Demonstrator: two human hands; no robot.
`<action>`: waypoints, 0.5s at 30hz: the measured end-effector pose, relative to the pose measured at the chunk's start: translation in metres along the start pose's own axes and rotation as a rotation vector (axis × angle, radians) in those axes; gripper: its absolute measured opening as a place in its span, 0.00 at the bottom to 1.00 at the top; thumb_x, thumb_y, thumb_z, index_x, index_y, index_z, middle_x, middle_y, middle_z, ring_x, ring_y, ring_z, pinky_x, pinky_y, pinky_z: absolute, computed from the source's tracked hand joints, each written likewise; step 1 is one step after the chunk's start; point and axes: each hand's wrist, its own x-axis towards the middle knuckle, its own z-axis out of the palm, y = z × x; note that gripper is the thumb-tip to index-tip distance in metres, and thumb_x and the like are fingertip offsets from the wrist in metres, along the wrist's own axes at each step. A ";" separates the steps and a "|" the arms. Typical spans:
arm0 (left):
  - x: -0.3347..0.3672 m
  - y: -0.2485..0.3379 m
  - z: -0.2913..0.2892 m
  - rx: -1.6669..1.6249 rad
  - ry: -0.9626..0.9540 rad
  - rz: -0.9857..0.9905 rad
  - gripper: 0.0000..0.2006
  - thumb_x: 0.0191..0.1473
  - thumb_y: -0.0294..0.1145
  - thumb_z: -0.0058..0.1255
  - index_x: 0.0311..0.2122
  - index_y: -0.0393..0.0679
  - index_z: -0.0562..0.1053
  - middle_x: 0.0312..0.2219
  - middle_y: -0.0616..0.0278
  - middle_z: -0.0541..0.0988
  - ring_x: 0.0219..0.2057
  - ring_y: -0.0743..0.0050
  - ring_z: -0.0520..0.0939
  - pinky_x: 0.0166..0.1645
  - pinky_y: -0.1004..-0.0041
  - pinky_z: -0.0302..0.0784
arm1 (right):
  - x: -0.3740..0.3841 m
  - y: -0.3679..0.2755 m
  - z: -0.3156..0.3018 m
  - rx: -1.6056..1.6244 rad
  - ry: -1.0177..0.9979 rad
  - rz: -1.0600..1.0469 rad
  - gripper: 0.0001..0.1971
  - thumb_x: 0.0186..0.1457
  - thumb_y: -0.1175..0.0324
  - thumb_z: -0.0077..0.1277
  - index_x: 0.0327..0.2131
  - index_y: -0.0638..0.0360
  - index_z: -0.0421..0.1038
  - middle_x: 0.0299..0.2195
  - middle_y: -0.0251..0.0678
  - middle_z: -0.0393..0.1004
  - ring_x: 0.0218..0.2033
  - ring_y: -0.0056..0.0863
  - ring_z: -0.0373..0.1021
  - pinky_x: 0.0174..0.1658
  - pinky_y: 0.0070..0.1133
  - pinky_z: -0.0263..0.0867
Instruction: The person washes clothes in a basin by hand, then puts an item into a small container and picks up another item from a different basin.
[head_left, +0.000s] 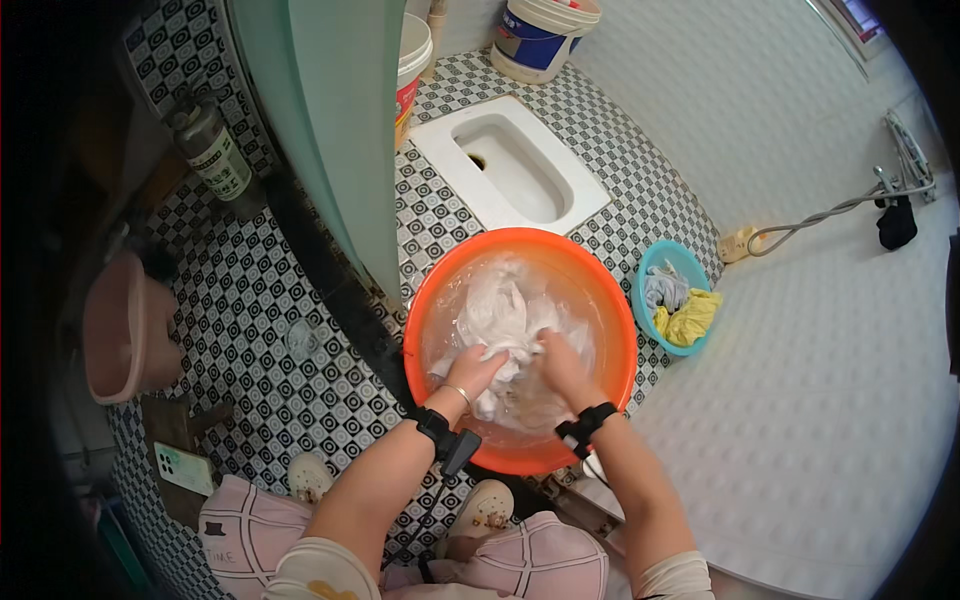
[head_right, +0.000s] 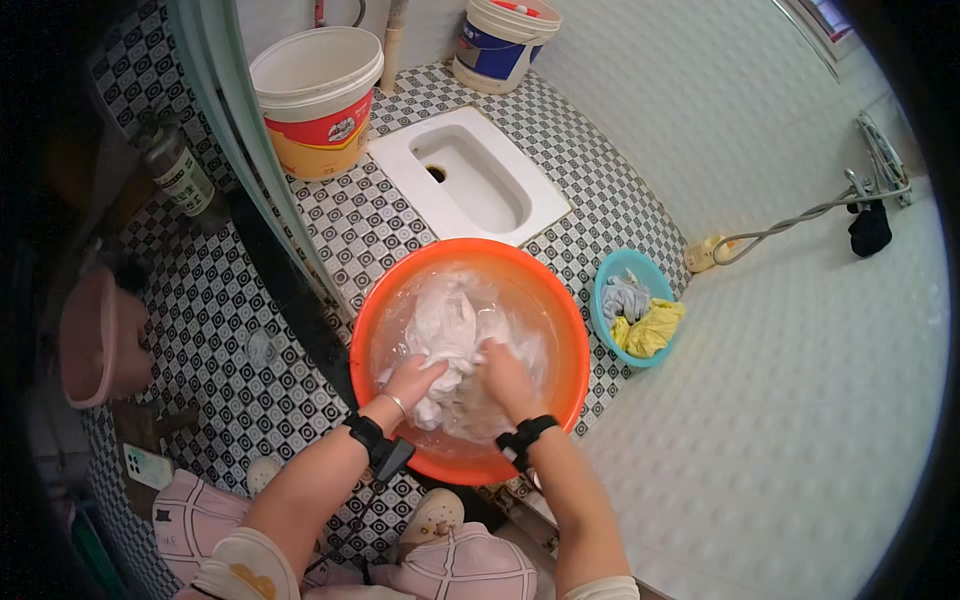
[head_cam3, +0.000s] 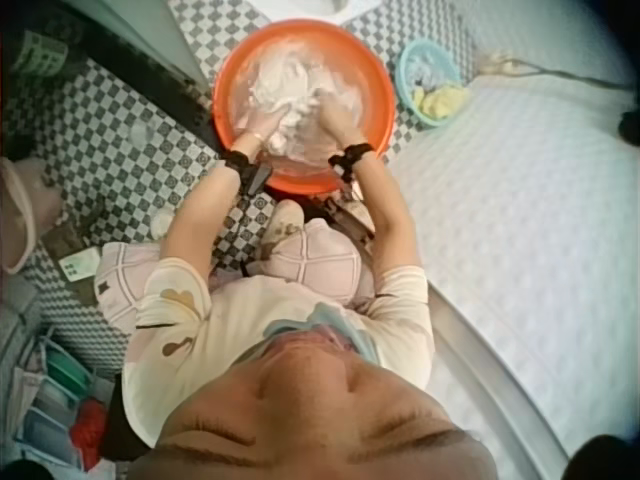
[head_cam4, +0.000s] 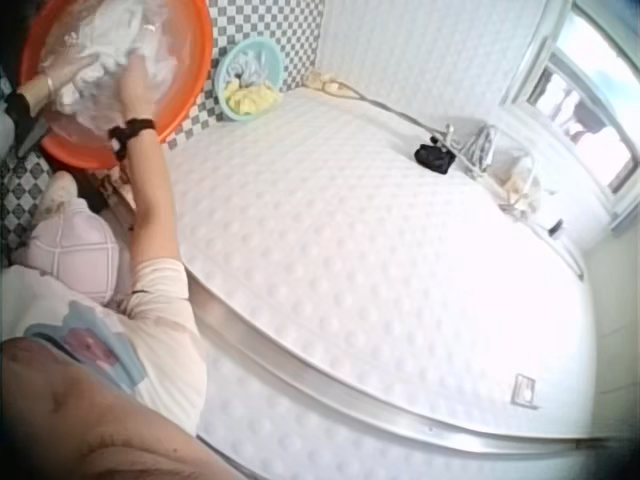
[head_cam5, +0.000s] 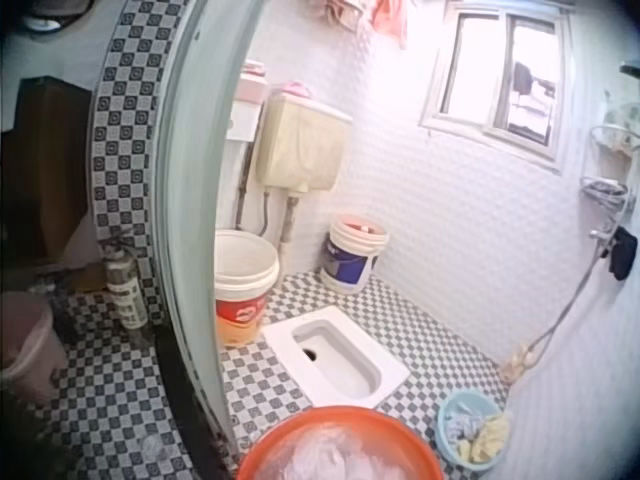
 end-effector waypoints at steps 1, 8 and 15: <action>-0.003 0.014 -0.009 -0.014 -0.037 -0.108 0.25 0.46 0.47 0.53 0.44 0.38 0.71 0.46 0.42 0.71 0.44 0.46 0.74 0.48 0.65 0.68 | -0.003 0.015 -0.010 -0.004 0.002 0.010 0.16 0.47 0.72 0.50 0.41 0.61 0.64 0.36 0.51 0.68 0.38 0.49 0.67 0.40 0.32 0.66; -0.005 0.029 -0.007 0.829 -0.196 -0.208 0.37 0.48 0.52 0.48 0.62 0.72 0.47 0.64 0.54 0.32 0.58 0.37 0.54 0.57 0.52 0.58 | -0.028 0.010 0.029 -0.273 -0.006 -0.030 0.44 0.40 0.39 0.54 0.57 0.55 0.55 0.55 0.63 0.53 0.58 0.57 0.48 0.58 0.49 0.42; 0.009 0.013 0.023 0.940 -0.367 -0.370 0.41 0.45 0.50 0.52 0.62 0.72 0.44 0.64 0.63 0.31 0.61 0.40 0.50 0.56 0.36 0.50 | -0.038 0.023 0.092 -0.266 -0.441 0.135 0.47 0.42 0.39 0.49 0.63 0.47 0.43 0.61 0.59 0.41 0.61 0.62 0.40 0.59 0.50 0.38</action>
